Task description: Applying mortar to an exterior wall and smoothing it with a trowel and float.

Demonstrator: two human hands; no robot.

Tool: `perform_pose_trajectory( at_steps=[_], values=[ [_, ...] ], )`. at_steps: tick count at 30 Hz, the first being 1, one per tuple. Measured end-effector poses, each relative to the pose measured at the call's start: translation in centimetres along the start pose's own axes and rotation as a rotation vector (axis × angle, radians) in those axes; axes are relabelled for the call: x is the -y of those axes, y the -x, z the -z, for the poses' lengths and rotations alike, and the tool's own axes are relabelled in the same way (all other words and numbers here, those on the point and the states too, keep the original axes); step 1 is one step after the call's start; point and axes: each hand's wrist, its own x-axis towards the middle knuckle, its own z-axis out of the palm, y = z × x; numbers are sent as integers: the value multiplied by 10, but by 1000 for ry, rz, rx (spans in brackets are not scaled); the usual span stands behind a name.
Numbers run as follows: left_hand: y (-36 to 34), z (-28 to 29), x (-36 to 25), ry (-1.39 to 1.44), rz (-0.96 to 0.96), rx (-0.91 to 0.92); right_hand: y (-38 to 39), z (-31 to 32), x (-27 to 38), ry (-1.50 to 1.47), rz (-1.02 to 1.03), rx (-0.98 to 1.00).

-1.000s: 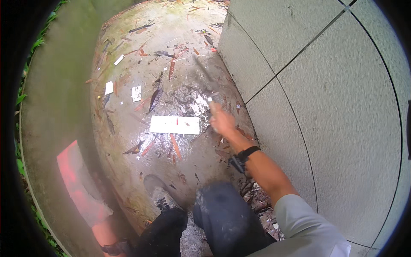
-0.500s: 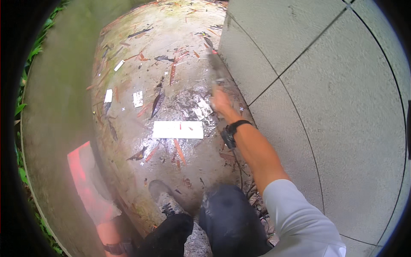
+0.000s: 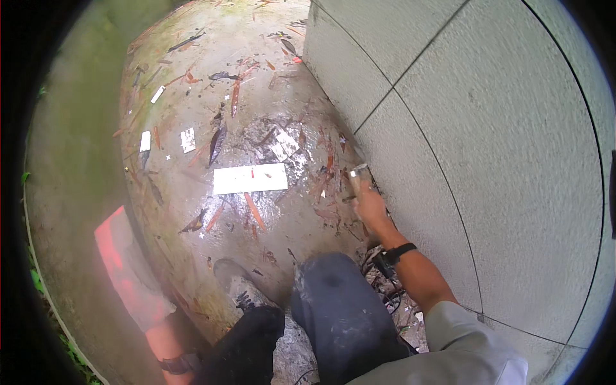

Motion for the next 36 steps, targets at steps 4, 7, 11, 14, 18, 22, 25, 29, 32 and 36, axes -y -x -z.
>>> perform_pose_trajectory(
  at_steps=[4, 7, 11, 14, 18, 22, 25, 29, 32, 36],
  values=[
    [-21, 24, 8, 298, 152, 209, 20, -42, 3, -35, 385, 322],
    [-6, 13, -10, -137, -106, -241, 60, -30, 53, -146, 485, 428],
    [-1, -45, -4, -275, -41, -136, 50, -17, 5, -176, 185, 222],
    [-18, -79, -4, -282, -8, -55, 24, 2, 23, -175, 223, 148],
    [-61, -120, 2, -313, 65, 100, 31, -46, 9, -120, 227, 634],
    [-123, -164, 3, -349, 133, 234, 104, 4, -51, -496, 13, 593],
    [-156, -199, -11, -394, 150, 313, 167, 80, -60, -436, 58, 380],
    [-227, -261, 5, -260, 151, 650, 253, 45, -123, -117, -391, 291],
    [-152, -358, -11, -523, -107, 726, 283, 28, -120, -40, -289, 285],
    [-176, -369, -51, -782, -456, 978, 271, 83, -63, 154, -24, 254]
  ],
)
